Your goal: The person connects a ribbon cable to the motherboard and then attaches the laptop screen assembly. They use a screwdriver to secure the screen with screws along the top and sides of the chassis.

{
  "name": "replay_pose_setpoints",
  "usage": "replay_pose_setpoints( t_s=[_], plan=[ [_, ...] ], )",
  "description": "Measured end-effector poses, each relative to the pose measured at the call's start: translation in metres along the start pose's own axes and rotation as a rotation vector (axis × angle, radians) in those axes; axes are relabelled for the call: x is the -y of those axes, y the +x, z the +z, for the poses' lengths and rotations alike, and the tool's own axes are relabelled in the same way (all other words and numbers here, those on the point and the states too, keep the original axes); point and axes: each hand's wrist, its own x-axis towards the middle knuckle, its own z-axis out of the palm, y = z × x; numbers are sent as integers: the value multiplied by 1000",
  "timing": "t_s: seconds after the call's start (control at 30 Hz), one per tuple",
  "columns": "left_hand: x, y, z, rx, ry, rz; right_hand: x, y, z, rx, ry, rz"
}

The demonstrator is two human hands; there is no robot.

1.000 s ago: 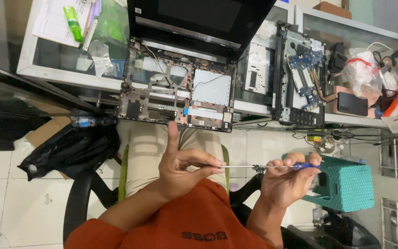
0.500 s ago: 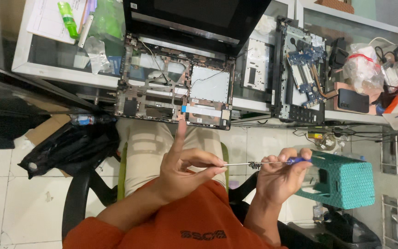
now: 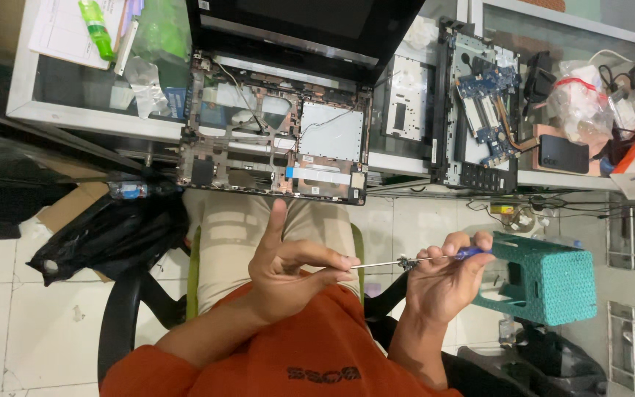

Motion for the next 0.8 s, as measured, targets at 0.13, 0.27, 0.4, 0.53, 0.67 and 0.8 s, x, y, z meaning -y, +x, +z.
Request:
replay_pose_setpoints(
  t_s=[0.13, 0.27, 0.4, 0.53, 0.67, 0.8],
  plan=[
    [-1, 4, 2, 1, 11, -13, -2, 1, -10, -70, -49, 21],
    [5, 7, 4, -82, -97, 39, -4, 4, -28, -81, -172, 3],
    [3, 8, 4, -62, -99, 53, -5, 5, -29, -72, -153, 19],
    [5, 8, 5, -68, -92, 64, -5, 6, -31, -58, -137, 18],
    [5, 9, 5, -57, -117, 54, -3, 7, -28, -63, -161, 6],
    [4, 9, 5, -65, -110, 56, -2, 8, -31, -47, -179, -7]
  ],
)
